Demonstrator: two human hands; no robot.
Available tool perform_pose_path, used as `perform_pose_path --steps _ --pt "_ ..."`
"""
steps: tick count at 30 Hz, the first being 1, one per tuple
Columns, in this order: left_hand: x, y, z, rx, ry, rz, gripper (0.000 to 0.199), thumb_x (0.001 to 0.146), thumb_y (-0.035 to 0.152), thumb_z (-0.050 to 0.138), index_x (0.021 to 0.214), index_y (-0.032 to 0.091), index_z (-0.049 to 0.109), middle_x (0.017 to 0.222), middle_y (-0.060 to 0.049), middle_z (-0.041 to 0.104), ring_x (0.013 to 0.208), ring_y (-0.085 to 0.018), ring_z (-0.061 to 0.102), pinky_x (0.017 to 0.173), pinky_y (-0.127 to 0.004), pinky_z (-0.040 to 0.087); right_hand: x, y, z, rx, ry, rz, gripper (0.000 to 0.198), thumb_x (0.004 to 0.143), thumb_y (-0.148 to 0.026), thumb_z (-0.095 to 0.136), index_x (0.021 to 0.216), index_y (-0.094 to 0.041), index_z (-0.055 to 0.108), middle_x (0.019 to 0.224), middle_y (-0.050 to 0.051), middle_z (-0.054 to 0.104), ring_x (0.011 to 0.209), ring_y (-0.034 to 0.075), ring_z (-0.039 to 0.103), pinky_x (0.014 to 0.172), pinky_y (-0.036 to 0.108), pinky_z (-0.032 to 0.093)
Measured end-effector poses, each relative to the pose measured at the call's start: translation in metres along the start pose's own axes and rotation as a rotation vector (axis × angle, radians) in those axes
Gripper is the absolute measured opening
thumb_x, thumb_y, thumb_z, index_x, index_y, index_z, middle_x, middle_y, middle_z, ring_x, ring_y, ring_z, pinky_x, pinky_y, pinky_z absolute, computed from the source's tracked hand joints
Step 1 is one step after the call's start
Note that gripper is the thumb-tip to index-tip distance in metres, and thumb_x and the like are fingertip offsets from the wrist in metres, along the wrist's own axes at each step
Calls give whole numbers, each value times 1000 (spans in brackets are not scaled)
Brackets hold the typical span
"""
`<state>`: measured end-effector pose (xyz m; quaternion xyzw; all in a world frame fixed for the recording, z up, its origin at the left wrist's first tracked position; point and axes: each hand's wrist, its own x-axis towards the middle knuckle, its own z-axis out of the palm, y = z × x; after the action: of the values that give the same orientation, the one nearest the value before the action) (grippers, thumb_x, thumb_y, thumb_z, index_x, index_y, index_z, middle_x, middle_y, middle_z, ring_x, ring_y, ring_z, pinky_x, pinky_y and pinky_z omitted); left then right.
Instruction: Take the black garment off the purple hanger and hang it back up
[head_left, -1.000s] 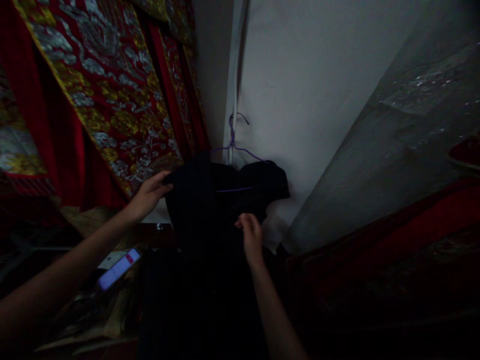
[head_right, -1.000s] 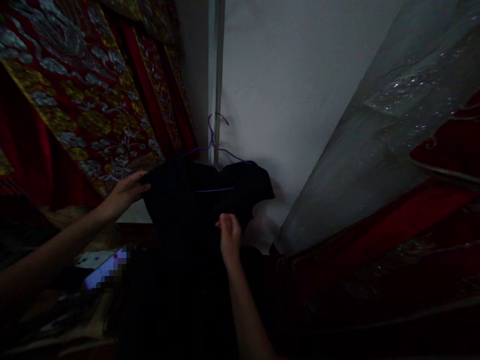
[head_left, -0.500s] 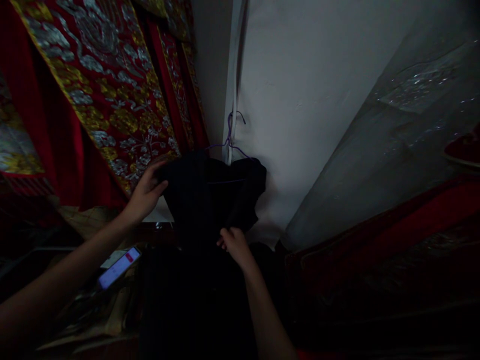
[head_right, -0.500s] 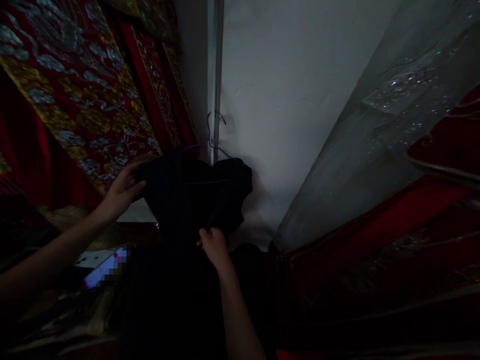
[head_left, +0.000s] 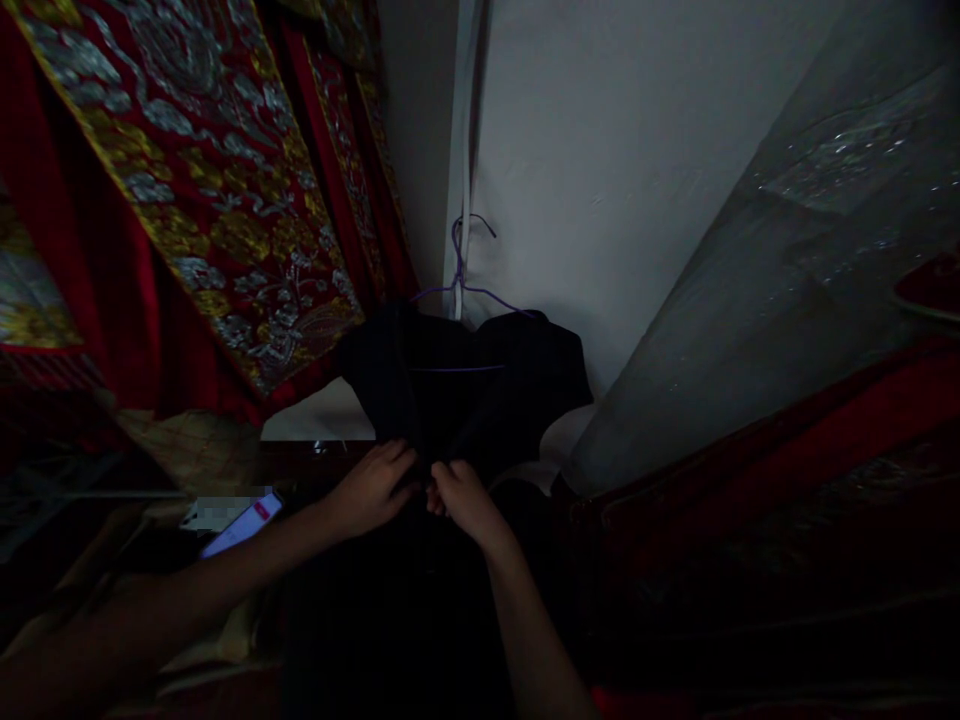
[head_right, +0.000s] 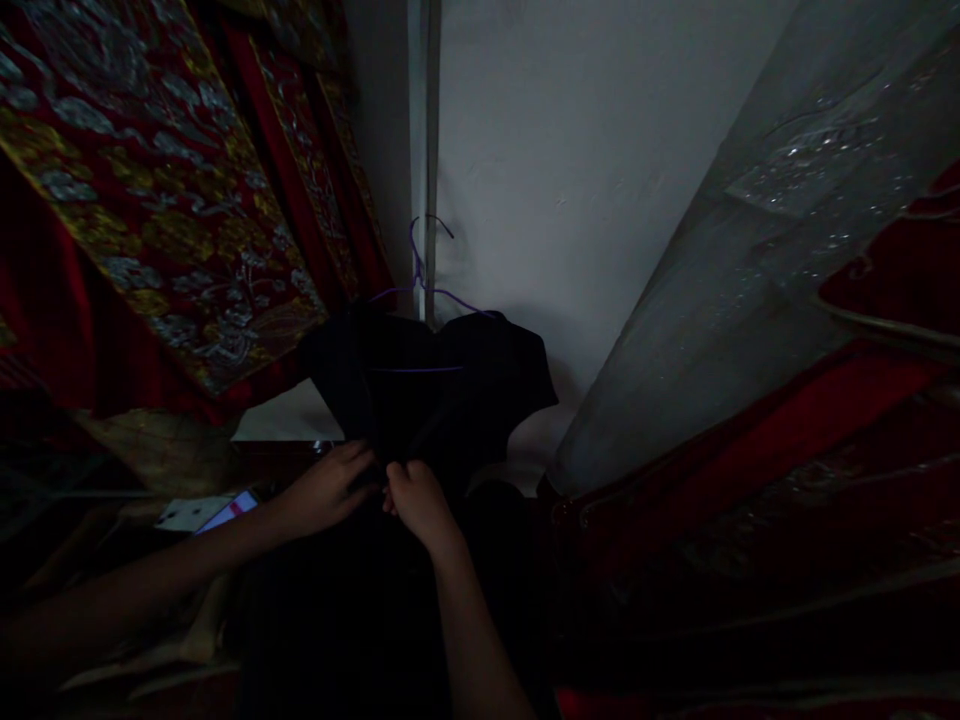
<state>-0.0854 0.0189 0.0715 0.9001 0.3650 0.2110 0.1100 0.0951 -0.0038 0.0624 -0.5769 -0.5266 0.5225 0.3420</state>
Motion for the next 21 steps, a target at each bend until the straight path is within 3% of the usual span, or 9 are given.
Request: perform_pose_path --steps 4,8,14,18,21 --pt "0 2 7 -305 -68 20 21 84 14 61 104 21 60 111 -10 67 104 -25 66 95 -41 53 -6 -5 2 11 -38 -8 42 95 -21 38 57 -19 56 43 -2 50 43 13 50 49 24 37" --pt "2 2 4 -427 -68 -13 16 82 6 53 86 20 59 87 -4 70 81 -19 68 79 -33 54 -10 -11 7 87 -54 -22 41 97 -20 39 60 -18 56 43 -3 48 42 10 47 47 22 34" --pt "4 -2 6 -371 -20 -72 17 83 5 51 80 20 59 79 -3 70 74 -18 67 71 -29 50 -8 -10 7 201 -33 -84 36 98 -32 46 68 -17 58 47 -5 50 43 8 46 46 21 32" --pt "4 0 5 -297 -25 -115 18 84 4 50 80 19 59 79 -3 69 72 -17 66 69 -26 49 -3 -5 0 272 -65 -53 27 89 -34 55 70 -16 61 51 -4 56 44 8 46 45 20 30" --pt "4 1 0 -96 -43 -80 19 87 4 49 83 18 60 82 -4 69 76 -18 66 73 -28 49 -1 -2 -4 313 -84 -37 27 80 -39 61 65 -16 61 47 -4 53 42 7 43 43 20 25"
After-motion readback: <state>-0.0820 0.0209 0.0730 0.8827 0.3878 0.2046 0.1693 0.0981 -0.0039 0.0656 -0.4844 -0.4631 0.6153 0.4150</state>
